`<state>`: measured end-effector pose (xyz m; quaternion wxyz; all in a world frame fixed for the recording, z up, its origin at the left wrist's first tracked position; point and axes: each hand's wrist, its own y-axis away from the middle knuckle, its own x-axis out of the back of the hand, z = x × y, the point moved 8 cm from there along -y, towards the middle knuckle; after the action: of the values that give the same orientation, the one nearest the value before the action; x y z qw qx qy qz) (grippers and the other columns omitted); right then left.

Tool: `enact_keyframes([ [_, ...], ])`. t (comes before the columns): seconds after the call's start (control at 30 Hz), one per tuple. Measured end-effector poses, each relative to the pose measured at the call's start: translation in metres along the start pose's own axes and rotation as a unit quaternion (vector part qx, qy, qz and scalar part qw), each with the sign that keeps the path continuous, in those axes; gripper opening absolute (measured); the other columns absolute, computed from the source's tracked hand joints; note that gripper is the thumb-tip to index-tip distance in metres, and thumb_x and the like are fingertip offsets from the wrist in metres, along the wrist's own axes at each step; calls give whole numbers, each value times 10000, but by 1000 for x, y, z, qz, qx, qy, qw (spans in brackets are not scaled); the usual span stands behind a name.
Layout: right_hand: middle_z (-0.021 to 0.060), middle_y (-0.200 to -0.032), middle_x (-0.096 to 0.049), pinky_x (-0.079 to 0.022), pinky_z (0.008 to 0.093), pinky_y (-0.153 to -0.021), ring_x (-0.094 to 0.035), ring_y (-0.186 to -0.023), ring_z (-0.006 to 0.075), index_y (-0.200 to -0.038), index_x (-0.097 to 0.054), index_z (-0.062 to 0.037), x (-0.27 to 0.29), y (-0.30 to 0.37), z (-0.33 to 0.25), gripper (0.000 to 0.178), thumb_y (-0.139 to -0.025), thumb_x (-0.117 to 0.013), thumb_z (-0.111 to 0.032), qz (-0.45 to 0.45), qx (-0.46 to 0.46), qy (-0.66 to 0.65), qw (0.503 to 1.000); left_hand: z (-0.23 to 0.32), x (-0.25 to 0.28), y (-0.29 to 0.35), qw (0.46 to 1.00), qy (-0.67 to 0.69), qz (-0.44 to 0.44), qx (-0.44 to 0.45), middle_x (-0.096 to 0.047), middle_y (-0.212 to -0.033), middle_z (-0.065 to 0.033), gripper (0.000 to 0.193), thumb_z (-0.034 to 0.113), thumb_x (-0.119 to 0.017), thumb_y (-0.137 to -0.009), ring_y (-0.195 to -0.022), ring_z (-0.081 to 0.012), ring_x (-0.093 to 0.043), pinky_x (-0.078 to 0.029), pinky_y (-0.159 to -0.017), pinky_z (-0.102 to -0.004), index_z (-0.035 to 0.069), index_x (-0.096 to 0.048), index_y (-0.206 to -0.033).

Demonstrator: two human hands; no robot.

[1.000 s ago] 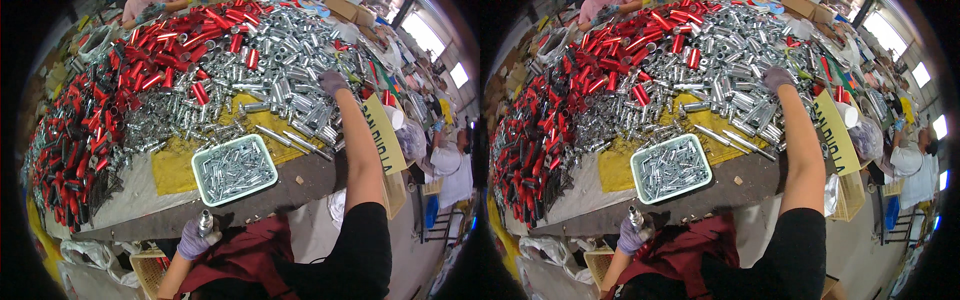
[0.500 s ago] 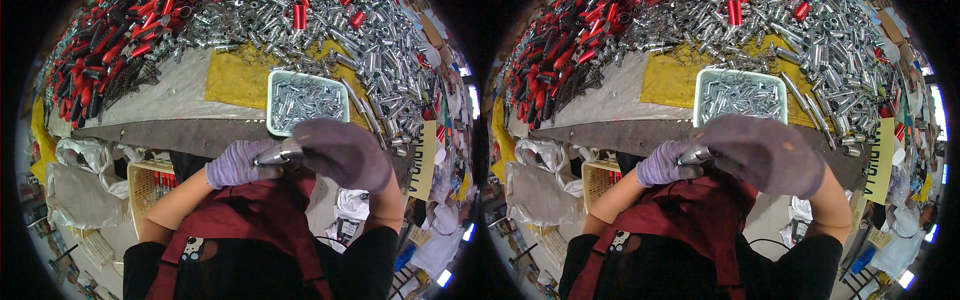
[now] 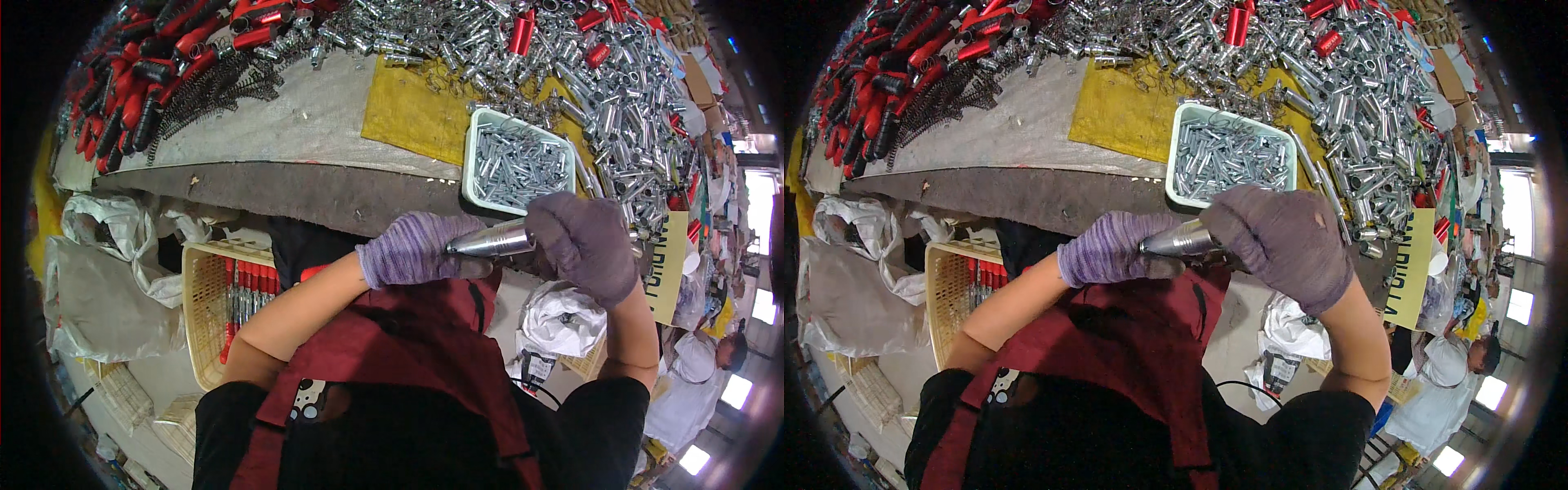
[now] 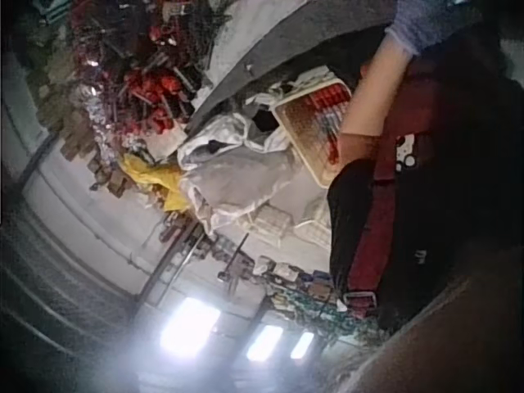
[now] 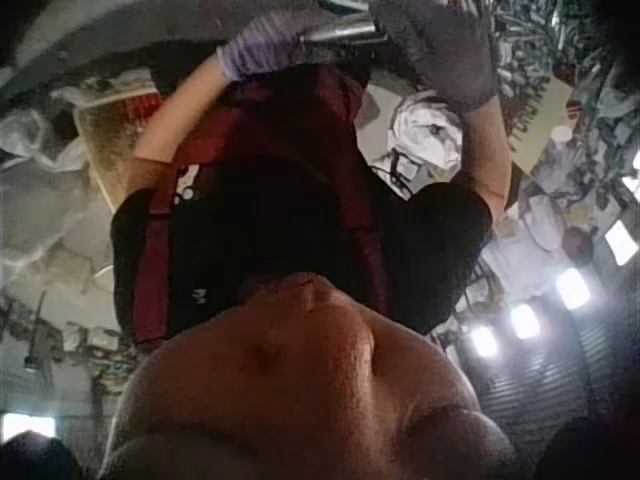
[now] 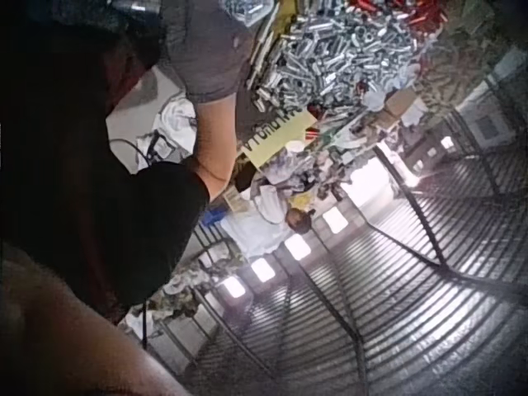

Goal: The person assembles tools by fitting metal cylinders, springs, and shafts together by hand and attaching handles, then places the assembled tools into a basket.

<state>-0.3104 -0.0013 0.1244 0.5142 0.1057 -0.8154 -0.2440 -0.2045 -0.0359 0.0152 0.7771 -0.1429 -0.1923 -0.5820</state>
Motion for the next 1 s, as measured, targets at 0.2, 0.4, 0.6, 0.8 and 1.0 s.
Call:
enact_keyframes([
  [0.2,118,-791,-628,-496,363,-651,-639,-722,276,-960,-625,-80,12,16,-37,203,-847,-577,-241,201,367,-26,908,2,5,0,993,72,72,-54,-636,-918,-158,525,410,-709,-740,-836,-331,-629,-504,-719,-377,100,-564,-1139],
  [0.4,123,-915,-629,-489,370,-680,-622,-840,302,-1046,-607,-107,7,4,4,311,-803,-631,-301,115,32,-44,992,-1,4,4,992,31,85,-83,-642,-881,-143,499,444,-690,-742,-769,-340,-627,-501,-654,-389,129,-584,-1115],
  [0.6,116,-775,-629,-487,375,-591,-627,-684,306,-1048,-582,-103,-4,4,-24,363,-783,-668,-337,129,307,9,943,5,6,5,987,66,87,-120,-627,-818,-163,435,402,-697,-747,-745,-345,-621,-493,-634,-392,100,-597,-1043],
  [0.8,123,-782,-634,-491,369,-601,-637,-700,300,-1003,-584,-94,-20,1,-20,406,-711,-743,-327,130,217,-63,966,2,2,14,981,23,126,-148,-626,-812,-165,442,396,-704,-732,-739,-355,-613,-488,-644,-402,74,-596,-1015],
  [1.0,111,-841,-638,-500,361,-694,-638,-794,290,-989,-606,-87,-34,8,-26,430,-674,-760,-336,205,228,-80,949,13,2,28,973,-78,167,-141,-608,-783,-175,431,362,-723,-690,-714,-365,-598,-493,-637,-393,62,-592,-971],
])
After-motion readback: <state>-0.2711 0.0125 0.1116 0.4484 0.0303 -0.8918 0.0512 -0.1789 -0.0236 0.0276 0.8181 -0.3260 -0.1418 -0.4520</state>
